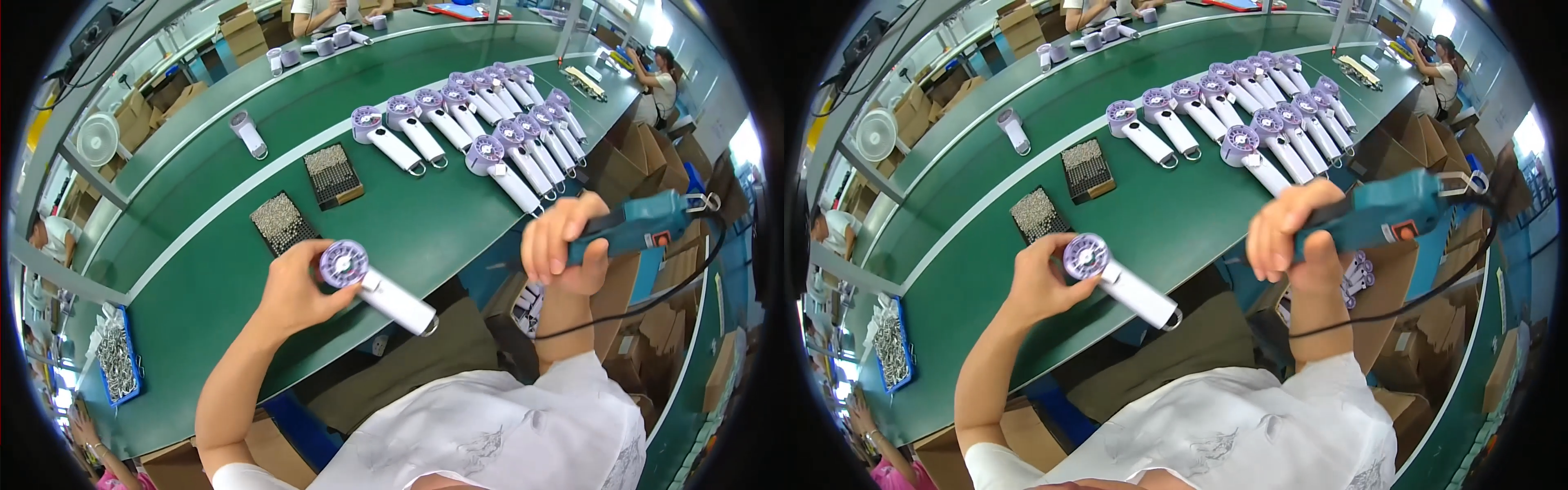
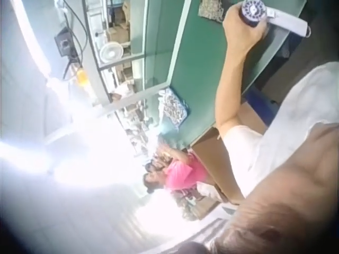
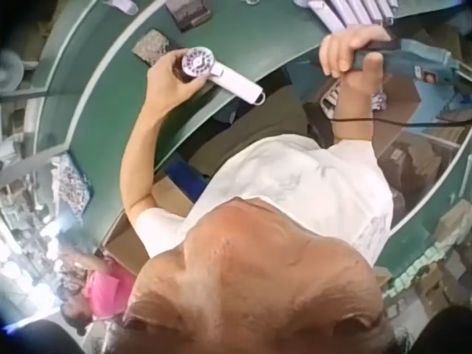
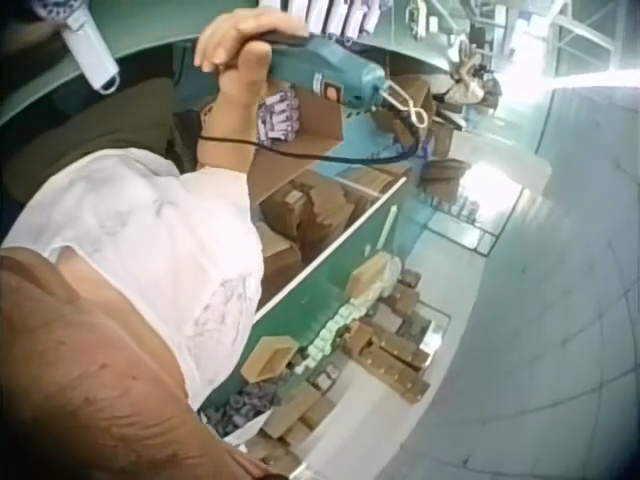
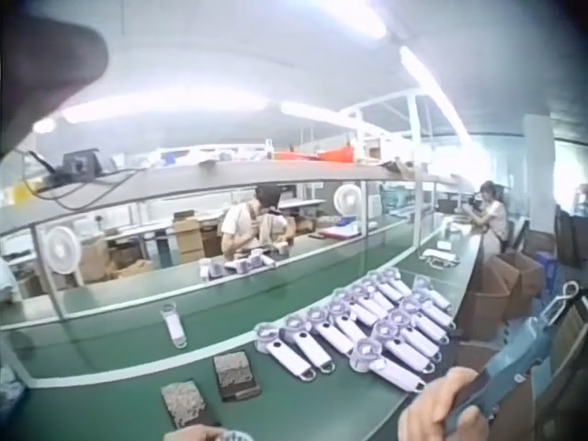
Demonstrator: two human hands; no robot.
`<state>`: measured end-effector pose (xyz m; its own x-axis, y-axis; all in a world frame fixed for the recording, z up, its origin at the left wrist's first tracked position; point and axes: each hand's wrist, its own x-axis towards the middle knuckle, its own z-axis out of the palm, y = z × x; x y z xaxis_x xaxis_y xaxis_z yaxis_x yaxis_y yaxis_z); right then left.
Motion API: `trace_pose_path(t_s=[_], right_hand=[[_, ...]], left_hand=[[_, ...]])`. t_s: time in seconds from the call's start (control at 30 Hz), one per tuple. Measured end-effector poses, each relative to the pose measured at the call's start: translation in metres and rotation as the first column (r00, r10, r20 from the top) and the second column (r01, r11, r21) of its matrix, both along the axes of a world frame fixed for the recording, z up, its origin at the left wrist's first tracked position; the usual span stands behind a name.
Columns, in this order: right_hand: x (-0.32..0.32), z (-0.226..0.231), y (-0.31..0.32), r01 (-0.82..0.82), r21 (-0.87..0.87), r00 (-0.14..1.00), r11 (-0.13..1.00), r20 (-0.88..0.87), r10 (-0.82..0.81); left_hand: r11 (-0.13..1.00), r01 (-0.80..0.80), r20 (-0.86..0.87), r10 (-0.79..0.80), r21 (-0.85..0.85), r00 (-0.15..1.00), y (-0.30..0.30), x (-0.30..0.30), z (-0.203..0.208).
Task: The person assembles portable fans by picking up fan components, driving screws into them with an electric screwdriver, and placing the assembled units onto the workbench.
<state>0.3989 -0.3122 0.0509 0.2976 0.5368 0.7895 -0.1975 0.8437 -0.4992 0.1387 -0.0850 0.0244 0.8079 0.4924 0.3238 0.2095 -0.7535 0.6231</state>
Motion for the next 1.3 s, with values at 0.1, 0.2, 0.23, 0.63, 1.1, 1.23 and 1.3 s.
trace_pose_path(t_s=[0.1,0.2,0.23,0.63,1.1,1.23,1.3], right_hand=[[-0.014,0.003,-0.036,0.103,-0.077,0.993,0.992,-0.041,-0.106],[-0.025,0.0,-0.055,0.21,-0.092,0.976,0.973,-0.031,-0.214],[-0.029,0.004,-0.061,0.236,-0.104,0.971,0.966,-0.024,-0.239],[-0.035,-0.007,-0.095,0.282,-0.183,0.95,0.942,-0.082,-0.301],[-0.041,-0.028,-0.081,0.145,-0.246,0.96,0.958,-0.198,-0.196],[-0.044,-0.026,-0.068,-0.009,-0.199,0.979,0.98,-0.202,-0.032],[-0.047,-0.027,-0.058,-0.109,-0.16,0.973,0.981,-0.22,0.072]], left_hand=[[1.0,0.017,0.023,-0.017,0.023,1.0,-0.004,0.043,0.016],[1.0,-0.02,0.047,0.021,-0.022,0.999,-0.009,0.09,0.016],[1.0,-0.02,0.045,0.021,-0.019,0.999,-0.01,0.101,0.015],[0.979,-0.073,0.134,0.047,0.191,0.99,-0.031,0.141,0.005],[0.955,-0.137,0.343,0.04,0.265,0.939,-0.01,0.144,0.018],[0.799,-0.514,0.241,0.457,0.312,0.857,0.109,0.121,0.039],[0.71,-0.652,0.085,0.656,0.265,0.75,0.185,0.115,0.041]])
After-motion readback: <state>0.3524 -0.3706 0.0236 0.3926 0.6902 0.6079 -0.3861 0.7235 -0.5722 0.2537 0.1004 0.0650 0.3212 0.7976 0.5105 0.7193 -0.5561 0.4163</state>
